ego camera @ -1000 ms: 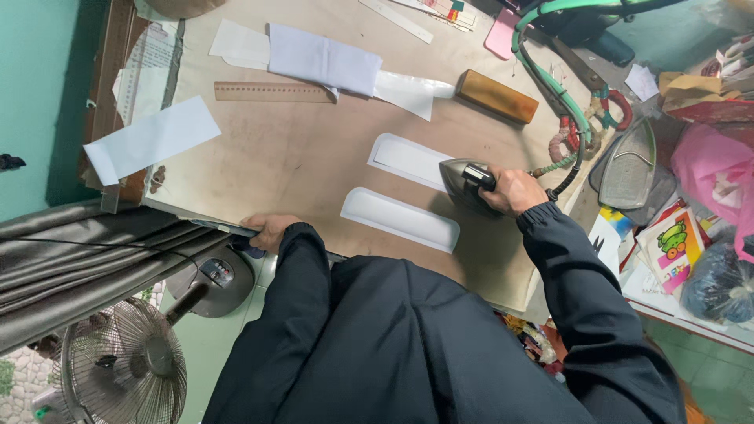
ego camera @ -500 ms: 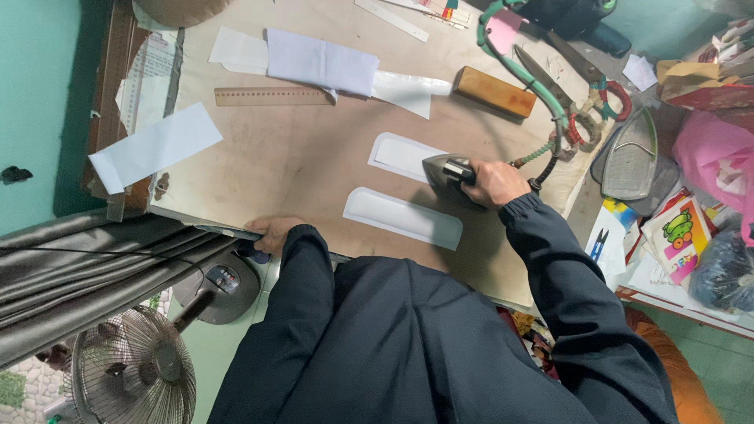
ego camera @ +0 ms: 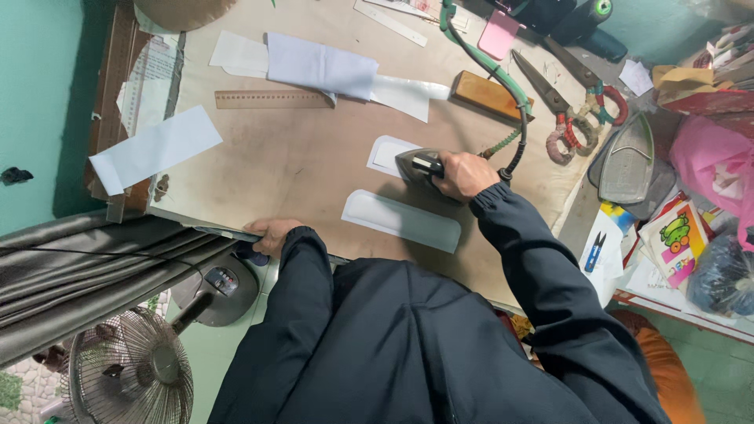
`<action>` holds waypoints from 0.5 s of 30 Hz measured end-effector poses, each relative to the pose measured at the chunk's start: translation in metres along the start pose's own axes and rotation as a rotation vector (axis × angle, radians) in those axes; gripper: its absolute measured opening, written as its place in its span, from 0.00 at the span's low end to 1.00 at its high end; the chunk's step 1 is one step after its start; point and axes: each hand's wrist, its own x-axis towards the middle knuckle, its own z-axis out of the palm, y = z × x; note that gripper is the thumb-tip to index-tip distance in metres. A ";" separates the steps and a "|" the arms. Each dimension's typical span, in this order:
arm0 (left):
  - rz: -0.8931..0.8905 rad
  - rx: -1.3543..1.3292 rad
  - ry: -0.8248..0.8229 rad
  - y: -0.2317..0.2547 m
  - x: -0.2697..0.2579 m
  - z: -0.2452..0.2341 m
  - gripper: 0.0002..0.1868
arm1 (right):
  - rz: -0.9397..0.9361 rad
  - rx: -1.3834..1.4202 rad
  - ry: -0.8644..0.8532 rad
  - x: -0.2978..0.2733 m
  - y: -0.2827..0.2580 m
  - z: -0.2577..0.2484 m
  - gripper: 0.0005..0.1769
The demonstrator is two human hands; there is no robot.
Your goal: The person irons two white rectangular fabric pieces on a workbench using a steam iron. They repeatedly press and smooth each piece, then flip one over to iron the other side before returning to the first.
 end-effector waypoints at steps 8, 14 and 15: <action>-0.010 0.152 0.081 -0.020 0.031 0.030 0.35 | 0.036 0.009 -0.039 -0.009 0.014 0.002 0.18; -0.083 -0.093 -0.010 -0.031 0.046 0.027 0.37 | 0.127 0.008 -0.100 -0.028 0.058 0.013 0.23; -0.055 -0.024 -0.006 -0.030 0.044 0.026 0.39 | 0.152 0.000 -0.104 -0.031 0.065 0.015 0.23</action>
